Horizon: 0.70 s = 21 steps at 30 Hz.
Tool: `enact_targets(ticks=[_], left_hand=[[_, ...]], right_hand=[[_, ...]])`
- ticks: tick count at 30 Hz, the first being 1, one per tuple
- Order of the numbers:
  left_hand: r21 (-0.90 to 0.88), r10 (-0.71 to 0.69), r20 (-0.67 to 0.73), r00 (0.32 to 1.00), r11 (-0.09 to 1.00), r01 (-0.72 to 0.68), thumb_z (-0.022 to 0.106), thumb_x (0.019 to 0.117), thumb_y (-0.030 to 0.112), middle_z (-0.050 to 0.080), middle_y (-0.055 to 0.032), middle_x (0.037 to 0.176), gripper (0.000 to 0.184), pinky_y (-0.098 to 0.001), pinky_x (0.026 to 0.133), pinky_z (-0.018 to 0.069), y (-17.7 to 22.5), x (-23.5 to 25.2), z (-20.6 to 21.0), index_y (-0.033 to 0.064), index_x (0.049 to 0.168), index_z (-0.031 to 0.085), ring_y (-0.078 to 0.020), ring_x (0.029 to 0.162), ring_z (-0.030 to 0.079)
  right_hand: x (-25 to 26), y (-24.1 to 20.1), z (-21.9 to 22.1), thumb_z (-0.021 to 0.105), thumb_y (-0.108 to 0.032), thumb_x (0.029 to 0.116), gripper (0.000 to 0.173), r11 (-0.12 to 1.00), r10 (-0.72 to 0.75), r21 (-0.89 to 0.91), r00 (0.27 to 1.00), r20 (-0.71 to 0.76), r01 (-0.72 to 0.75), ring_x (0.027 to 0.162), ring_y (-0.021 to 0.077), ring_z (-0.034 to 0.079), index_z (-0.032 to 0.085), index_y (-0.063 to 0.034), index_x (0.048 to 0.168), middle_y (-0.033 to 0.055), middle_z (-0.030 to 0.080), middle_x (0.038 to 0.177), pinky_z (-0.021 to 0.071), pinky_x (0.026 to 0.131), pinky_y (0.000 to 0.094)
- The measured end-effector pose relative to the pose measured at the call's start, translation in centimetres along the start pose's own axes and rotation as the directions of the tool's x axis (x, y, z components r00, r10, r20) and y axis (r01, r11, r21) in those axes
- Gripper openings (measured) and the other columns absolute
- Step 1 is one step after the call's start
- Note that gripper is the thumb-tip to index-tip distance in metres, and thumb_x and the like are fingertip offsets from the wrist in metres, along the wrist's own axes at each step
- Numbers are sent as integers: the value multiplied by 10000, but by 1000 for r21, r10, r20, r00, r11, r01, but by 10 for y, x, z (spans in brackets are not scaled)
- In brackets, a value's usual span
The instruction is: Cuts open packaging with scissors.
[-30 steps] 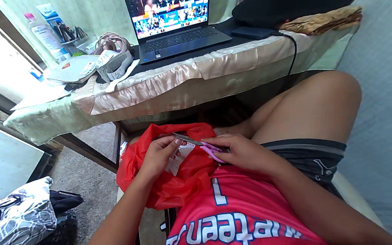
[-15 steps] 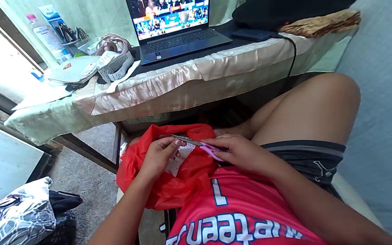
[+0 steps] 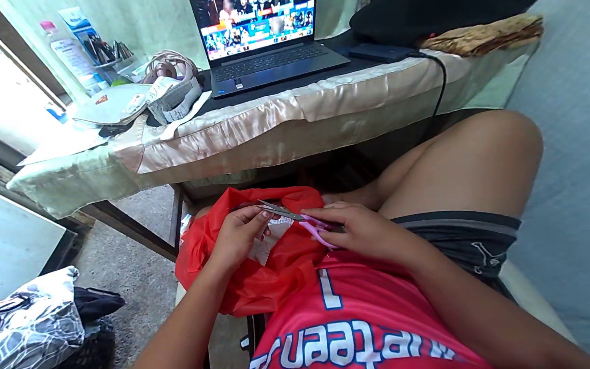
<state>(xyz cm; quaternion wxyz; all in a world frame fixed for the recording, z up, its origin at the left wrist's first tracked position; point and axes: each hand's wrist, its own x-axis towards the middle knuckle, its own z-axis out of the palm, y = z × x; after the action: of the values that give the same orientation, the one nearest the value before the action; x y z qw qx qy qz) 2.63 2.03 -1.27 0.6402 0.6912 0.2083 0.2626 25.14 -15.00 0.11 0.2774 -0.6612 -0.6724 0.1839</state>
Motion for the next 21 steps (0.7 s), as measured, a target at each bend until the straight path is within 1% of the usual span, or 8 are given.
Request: enact_targets(ticks=[4,7,10,12,14,18,21], left_hand=[[-2,-1,2,1000,1000,1,562,1058,145,746,-99,1014,232,-274,669,560,1,0,1,3,1052,746,-134,732,662],[-4,-3,11,1000,1000,3,562,1059,151,741,-104,1027,238,-276,677,561,1,0,1,3,1058,748,-138,740,661],[-5,-4,14,1000,1000,4,559,1061,152,743,-103,1017,240,-275,676,560,0,0,0,4,1059,747,-134,735,660],[2,-8,3,1000,1000,8,560,1058,142,743,-101,991,231,-273,669,560,0,0,0,3,1055,744,-131,725,660],[5,-17,-11,1000,1000,17,567,1054,137,741,-99,974,223,-273,663,563,-1,0,0,2,1060,744,-132,723,662],[6,-25,-5,1000,1000,25,565,1056,138,745,-102,995,228,-274,666,564,0,0,0,-1,1071,746,-135,727,666],[11,-20,0,1000,1000,20,554,1062,146,748,-98,1007,241,-270,667,561,1,-1,0,3,1050,748,-131,725,663]], right_hand=[[0,3,2,611,-305,1013,417,1000,-5,-5,999,-37,5,1153,126,639,627,-264,1428,19,702,1247,511,1026,362],[1,6,3,603,-270,1023,391,1000,-7,-1,999,-49,7,1159,114,646,643,-252,1412,8,708,1250,512,1040,356],[0,4,1,616,-313,1015,412,1000,5,7,1000,-26,-5,1180,108,633,631,-261,1423,-1,700,1268,502,1051,362],[-1,2,2,640,-371,989,453,1000,-1,7,1000,-20,2,1170,125,631,626,-260,1428,15,698,1250,504,1038,376],[0,1,3,642,-398,977,477,1000,-11,-11,1000,-19,10,1176,141,625,622,-260,1432,25,695,1250,496,1041,395],[0,1,3,627,-373,986,456,999,-10,-45,1000,-28,9,1170,143,627,622,-275,1431,19,698,1239,495,1040,390],[0,2,4,607,-328,1006,418,998,-13,-56,999,-43,10,1153,149,640,634,-267,1419,22,708,1216,508,1028,395]])
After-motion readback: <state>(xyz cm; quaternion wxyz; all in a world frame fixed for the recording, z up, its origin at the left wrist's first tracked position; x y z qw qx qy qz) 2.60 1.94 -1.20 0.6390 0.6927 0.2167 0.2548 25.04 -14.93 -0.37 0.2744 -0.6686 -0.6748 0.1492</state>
